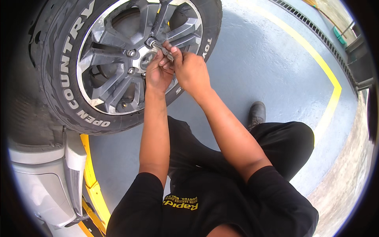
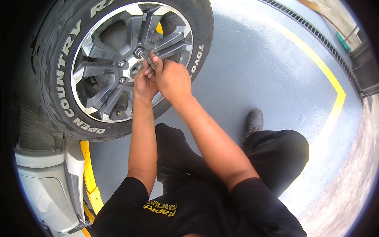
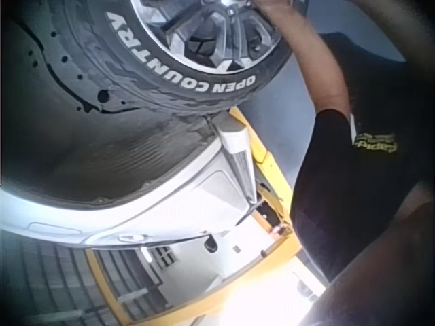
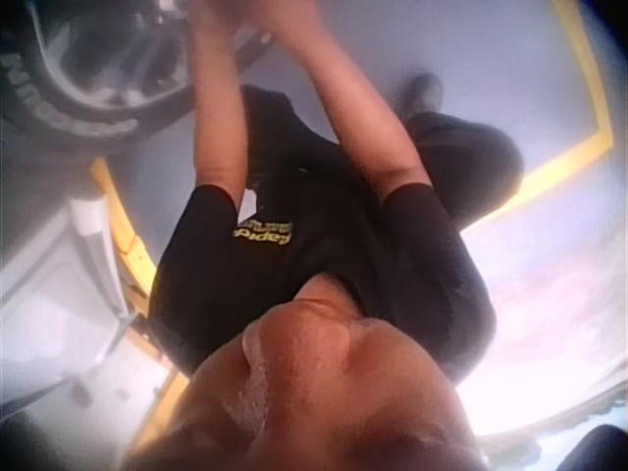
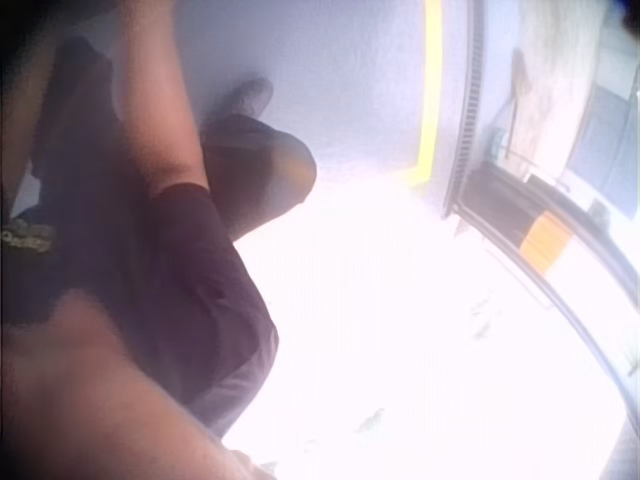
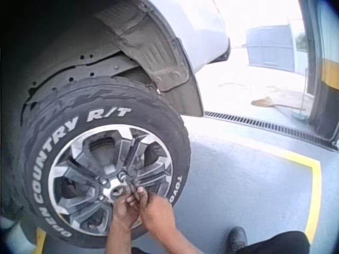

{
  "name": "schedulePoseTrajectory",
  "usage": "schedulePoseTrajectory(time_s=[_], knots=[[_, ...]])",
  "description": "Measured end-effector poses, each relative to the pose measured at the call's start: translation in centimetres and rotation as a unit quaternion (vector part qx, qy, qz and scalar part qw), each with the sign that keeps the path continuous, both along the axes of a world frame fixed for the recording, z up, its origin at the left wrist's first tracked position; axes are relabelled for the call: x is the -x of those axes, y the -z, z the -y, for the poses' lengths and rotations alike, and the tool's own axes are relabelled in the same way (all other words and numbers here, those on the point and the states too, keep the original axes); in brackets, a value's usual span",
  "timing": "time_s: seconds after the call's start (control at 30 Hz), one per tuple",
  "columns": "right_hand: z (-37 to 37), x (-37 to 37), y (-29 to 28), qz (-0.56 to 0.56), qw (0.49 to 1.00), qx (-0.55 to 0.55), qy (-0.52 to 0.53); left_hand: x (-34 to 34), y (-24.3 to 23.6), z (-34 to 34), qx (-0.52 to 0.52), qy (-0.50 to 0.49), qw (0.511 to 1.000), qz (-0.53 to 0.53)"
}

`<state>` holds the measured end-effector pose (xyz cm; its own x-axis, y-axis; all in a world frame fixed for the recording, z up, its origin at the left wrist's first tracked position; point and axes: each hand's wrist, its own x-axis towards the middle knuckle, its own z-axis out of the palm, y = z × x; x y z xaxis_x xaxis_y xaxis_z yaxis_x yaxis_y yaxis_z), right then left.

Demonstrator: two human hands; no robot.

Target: The person lifts and mounts a tire onto a vehicle's wheel hub, then uses a lug wrench to tighten the lug nuts. The person repeats the process for a second tire on the same vehicle.

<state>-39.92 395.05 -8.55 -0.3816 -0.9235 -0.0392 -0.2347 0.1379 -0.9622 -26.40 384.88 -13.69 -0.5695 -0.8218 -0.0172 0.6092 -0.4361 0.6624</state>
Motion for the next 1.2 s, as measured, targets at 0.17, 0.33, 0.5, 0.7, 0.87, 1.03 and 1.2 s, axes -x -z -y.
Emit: schedulePoseTrajectory(time_s=[0.17,0.33,0.5,0.7,0.87,1.03,1.2], knots=[[0.3,-0.6,0.9,-0.104,0.993,0.050,0.008,2.3,-1.2,-0.8,-0.028,-0.055,0.994,0.088],[0.5,0.0,0.1,0.056,0.996,-0.058,-0.049,-0.6,1.2,1.1,0.010,0.018,0.999,0.032],[1.4,-1.5,2.9,-0.022,0.996,0.072,0.055,1.8,-0.7,-0.3,-0.014,-0.047,0.996,0.070],[1.6,-0.3,2.5,0.040,0.999,0.001,0.011,0.4,0.1,0.6,0.001,-0.040,0.994,0.101],[2.4,-0.7,3.1,0.229,0.973,0.010,-0.001,0.3,-1.1,0.4,-0.018,0.030,0.999,0.033],[1.3,-0.7,1.6,0.025,0.999,-0.005,0.037,0.1,0.3,0.7,-0.002,0.029,0.999,0.022],[1.2,-1.8,1.8,-0.045,0.997,0.035,0.047,0.6,-0.3,-0.5,0.005,-0.022,0.998,0.059]])
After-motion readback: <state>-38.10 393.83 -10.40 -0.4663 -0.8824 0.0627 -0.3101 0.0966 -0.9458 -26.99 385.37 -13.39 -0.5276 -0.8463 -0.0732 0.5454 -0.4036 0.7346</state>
